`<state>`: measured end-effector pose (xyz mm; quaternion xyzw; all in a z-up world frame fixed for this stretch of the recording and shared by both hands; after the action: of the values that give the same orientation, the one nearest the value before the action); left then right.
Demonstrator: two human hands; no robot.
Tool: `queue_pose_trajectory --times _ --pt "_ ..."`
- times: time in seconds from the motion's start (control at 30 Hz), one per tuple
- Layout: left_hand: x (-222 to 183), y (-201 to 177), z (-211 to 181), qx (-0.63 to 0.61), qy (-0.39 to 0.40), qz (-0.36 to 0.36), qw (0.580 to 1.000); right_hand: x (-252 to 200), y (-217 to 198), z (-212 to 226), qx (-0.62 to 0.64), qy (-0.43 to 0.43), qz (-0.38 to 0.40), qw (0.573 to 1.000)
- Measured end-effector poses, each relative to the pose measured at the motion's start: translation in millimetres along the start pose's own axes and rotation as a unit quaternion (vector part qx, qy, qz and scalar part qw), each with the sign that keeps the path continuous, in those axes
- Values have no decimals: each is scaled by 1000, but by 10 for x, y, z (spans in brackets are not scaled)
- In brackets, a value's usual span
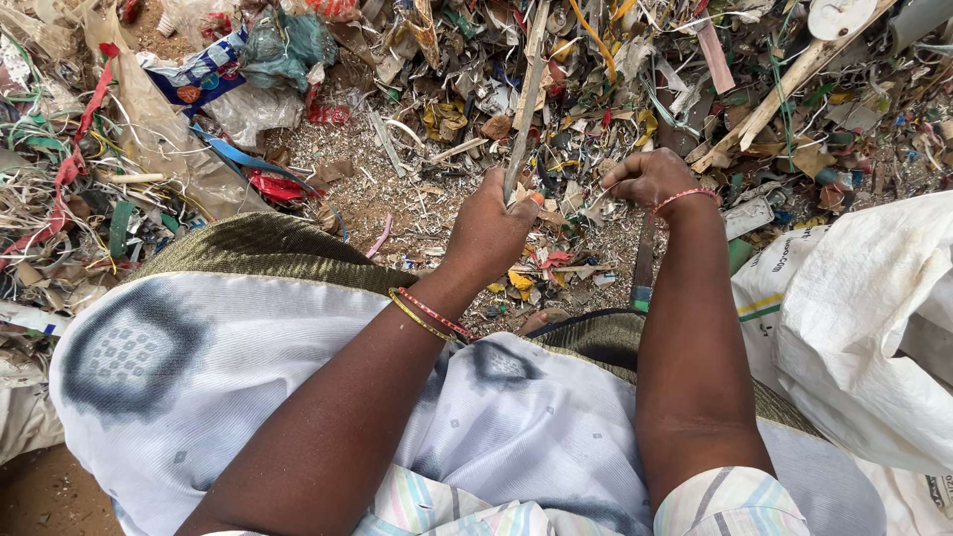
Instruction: The person sorts through a large pile of waste by hand, picking out specific materials like paper, plastic, and small components and placing them into a white bag.
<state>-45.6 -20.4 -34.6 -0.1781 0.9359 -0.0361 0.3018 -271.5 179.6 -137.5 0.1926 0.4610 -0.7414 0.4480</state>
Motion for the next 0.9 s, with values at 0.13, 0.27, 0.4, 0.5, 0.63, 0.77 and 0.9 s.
queue_pose_trajectory --times 0.13,0.27,0.4,0.5,0.63,0.77,0.9 --pt "27 22 27 -12 13 3 1000 -192 -126 434 60 -104 -27 992" --pt "47 50 65 -41 10 5 999 -445 -116 844 128 -112 43 985" --pt "72 110 99 -136 -33 26 990 -693 -72 1369 105 -161 75 979" --pt "66 151 106 -188 -54 50 979 -810 40 1637 34 -165 56 984" --pt "46 144 66 -174 -12 62 983 -819 163 1774 115 -209 87 967" --pt "45 7 27 -86 28 -13 996 -551 185 1463 116 -154 41 980" --pt "39 -53 55 -67 2 -46 997 -170 561 881 -402 22 -25 915"
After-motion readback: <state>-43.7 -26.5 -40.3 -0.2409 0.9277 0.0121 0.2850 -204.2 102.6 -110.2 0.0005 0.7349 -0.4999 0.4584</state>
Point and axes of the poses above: each hand's wrist, its own x-axis towards the middle knuckle, its own y-axis out of the palm, z = x × y, the point moved 6 cm from there along x, towards the middle knuckle, and after that the axes turned 1 degree about -y, right-handed, at the moved point
